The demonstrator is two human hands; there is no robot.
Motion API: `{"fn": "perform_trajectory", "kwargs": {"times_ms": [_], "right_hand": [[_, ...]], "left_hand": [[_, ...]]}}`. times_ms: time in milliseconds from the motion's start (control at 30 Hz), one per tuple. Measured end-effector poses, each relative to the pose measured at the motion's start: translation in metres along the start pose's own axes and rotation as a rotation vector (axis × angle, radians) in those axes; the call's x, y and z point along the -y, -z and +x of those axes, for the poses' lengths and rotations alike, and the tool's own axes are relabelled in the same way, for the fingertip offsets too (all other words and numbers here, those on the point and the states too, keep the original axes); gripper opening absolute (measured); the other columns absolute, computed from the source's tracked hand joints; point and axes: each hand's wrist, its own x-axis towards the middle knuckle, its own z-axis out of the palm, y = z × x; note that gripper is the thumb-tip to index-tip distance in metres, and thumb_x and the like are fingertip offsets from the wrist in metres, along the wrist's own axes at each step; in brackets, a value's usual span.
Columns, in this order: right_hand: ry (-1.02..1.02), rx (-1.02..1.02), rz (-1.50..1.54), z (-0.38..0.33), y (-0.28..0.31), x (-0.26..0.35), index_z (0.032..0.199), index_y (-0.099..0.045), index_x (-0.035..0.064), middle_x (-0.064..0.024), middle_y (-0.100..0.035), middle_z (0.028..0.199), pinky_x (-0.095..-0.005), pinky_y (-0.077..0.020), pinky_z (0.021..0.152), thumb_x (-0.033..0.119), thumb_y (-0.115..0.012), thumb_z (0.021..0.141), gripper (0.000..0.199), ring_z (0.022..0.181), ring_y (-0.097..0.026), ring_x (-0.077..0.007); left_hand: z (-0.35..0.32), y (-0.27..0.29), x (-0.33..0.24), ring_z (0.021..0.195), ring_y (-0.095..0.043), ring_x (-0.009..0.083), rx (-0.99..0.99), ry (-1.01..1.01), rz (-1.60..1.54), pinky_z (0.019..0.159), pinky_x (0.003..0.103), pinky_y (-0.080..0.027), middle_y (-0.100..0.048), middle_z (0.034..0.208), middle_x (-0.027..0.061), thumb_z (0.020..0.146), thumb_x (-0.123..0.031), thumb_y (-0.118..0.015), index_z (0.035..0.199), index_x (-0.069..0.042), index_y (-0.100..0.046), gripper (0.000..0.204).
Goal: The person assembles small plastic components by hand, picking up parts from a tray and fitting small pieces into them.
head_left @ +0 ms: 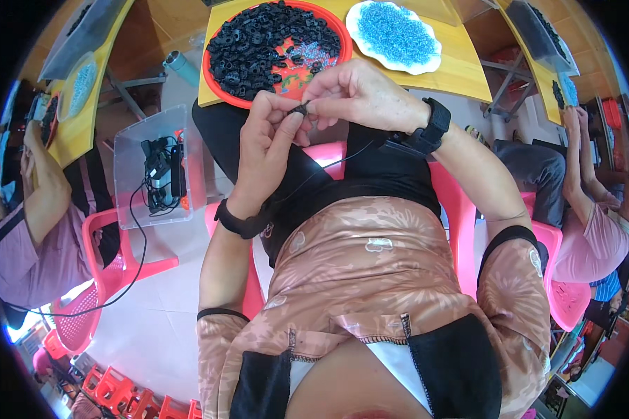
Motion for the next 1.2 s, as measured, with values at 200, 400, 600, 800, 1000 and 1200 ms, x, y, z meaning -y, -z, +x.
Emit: {"fn": "perform_trajectory", "kwargs": {"times_ms": [200, 400, 600, 800, 1000, 1200], "right_hand": [[0.014, -0.045, -0.077, 0.002, -0.005, 0.001, 0.093, -0.064, -0.0029, -0.0043, -0.066, 0.077, -0.0212, -0.0509, 0.067, 0.009, -0.060, 0.088, 0.013, 0.068, -0.062, -0.0078], [0.052, -0.127, -0.276, 0.010, -0.004, 0.010, 0.084, -0.066, -0.0028, -0.0080, -0.066, 0.067, -0.0247, -0.0512, 0.062, 0.010, -0.061, 0.082, 0.013, 0.065, -0.066, -0.0111], [0.045, -0.129, -0.370, 0.013, -0.009, 0.017, 0.087, -0.065, -0.0030, -0.0069, -0.065, 0.067, -0.0237, -0.0509, 0.060, 0.010, -0.061, 0.083, 0.014, 0.064, -0.065, -0.0104], [0.308, -0.467, -0.516, 0.000, -0.039, 0.004, 0.080, -0.065, -0.0003, -0.0151, -0.063, 0.068, -0.0415, -0.0513, 0.060, 0.008, -0.058, 0.075, 0.012, 0.065, -0.063, -0.0346], [0.457, -0.715, -0.807, 0.003, -0.059, -0.007, 0.094, -0.061, 0.0038, -0.0085, -0.062, 0.076, -0.0391, -0.0439, 0.066, 0.012, -0.066, 0.070, 0.026, 0.071, -0.061, -0.0277], [0.518, -0.797, -0.769, 0.016, -0.071, -0.019, 0.102, -0.060, 0.0040, -0.0095, -0.063, 0.079, -0.0371, -0.0465, 0.066, 0.008, -0.070, 0.070, 0.034, 0.072, -0.060, -0.0291]], "left_hand": [[-0.001, -0.003, 0.003, 0.067, -0.058, 0.0088, -0.079, 0.006, -0.021, 0.062, 0.021, -0.047, -0.061, 0.083, 0.0075, 0.094, -0.003, -0.048, 0.099, 0.000, -0.046, 0.006], [0.000, -0.001, 0.007, 0.071, -0.058, 0.0120, -0.107, 0.010, -0.074, 0.066, 0.023, -0.047, -0.062, 0.085, 0.0092, 0.094, -0.002, -0.050, 0.103, -0.002, -0.048, 0.009], [0.002, 0.002, 0.008, 0.070, -0.060, 0.0111, -0.121, -0.032, -0.091, 0.063, 0.022, -0.048, -0.062, 0.085, 0.0088, 0.094, -0.002, -0.049, 0.101, -0.001, -0.046, 0.007], [0.001, -0.007, 0.001, 0.074, -0.063, 0.0131, -0.200, 0.005, -0.105, 0.064, 0.023, -0.049, -0.064, 0.086, 0.0103, 0.094, -0.004, -0.050, 0.100, -0.002, -0.046, 0.007], [0.000, -0.009, -0.002, 0.081, -0.061, 0.0092, -0.242, 0.067, -0.273, 0.074, 0.023, -0.048, -0.064, 0.092, 0.0050, 0.093, -0.006, -0.055, 0.101, -0.004, -0.052, 0.009], [0.002, -0.002, 0.009, 0.078, -0.060, 0.0085, -0.338, 0.013, -0.233, 0.071, 0.023, -0.048, -0.064, 0.090, 0.0045, 0.092, -0.007, -0.056, 0.100, -0.005, -0.053, 0.008]]}}
